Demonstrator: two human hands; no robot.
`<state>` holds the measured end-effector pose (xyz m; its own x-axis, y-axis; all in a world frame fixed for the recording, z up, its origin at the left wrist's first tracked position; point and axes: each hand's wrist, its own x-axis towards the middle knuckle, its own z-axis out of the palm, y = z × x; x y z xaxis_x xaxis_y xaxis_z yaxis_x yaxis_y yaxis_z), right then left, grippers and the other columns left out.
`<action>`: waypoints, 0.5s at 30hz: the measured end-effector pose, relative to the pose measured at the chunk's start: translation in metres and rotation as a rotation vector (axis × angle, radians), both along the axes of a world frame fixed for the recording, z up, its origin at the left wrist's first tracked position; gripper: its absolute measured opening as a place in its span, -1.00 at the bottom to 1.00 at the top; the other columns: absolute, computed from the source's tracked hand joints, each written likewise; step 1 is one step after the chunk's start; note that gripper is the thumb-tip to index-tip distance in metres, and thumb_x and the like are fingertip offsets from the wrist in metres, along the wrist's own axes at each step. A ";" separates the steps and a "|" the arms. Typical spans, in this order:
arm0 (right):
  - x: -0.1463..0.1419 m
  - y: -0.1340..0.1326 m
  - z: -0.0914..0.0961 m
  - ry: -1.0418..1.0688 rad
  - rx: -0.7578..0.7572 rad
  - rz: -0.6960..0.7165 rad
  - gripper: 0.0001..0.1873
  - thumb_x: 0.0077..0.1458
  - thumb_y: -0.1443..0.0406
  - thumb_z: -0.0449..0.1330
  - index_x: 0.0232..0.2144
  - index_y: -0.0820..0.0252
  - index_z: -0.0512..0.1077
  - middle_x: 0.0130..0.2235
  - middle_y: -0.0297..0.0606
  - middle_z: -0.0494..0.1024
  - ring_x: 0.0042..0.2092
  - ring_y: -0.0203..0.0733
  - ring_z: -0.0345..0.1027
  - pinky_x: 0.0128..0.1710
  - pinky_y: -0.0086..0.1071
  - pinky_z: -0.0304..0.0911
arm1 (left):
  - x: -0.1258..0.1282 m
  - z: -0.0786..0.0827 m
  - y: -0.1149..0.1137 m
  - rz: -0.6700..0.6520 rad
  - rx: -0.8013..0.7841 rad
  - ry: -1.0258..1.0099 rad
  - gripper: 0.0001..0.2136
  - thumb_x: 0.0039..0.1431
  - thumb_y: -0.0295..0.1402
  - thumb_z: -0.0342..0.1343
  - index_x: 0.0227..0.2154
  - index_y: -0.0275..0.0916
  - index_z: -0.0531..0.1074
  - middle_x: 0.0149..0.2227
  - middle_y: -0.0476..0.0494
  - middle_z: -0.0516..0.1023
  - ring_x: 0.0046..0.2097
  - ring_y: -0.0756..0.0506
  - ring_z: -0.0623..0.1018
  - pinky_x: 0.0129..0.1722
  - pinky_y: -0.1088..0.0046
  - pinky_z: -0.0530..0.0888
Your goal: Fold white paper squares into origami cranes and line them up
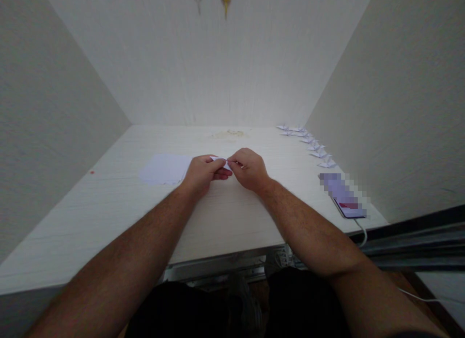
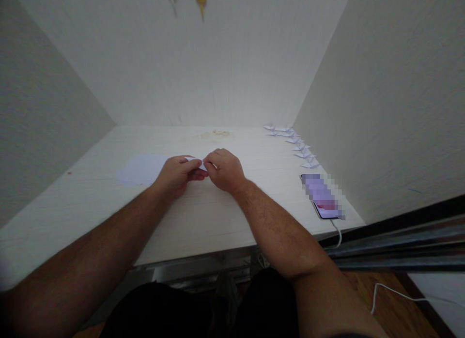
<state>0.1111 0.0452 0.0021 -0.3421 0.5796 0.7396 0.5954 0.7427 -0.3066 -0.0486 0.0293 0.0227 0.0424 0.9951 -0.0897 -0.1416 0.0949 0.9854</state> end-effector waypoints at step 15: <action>-0.002 0.002 -0.001 0.167 -0.072 0.086 -0.84 0.07 0.42 0.17 -0.39 0.17 0.56 -0.36 -0.25 0.58 -0.29 -0.24 0.40 -0.21 -0.32 0.34 | -0.003 0.002 0.000 -0.012 -0.031 -0.056 -0.90 -0.09 -0.46 0.26 -0.49 -0.35 0.45 -0.56 -0.15 0.56 -0.50 -0.06 0.60 -0.51 0.51 0.51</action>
<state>0.1095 0.0470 0.0011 -0.2687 0.6070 0.7479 0.4667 0.7613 -0.4502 -0.0518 0.0296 0.0244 0.0603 0.9912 -0.1177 -0.1956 0.1274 0.9724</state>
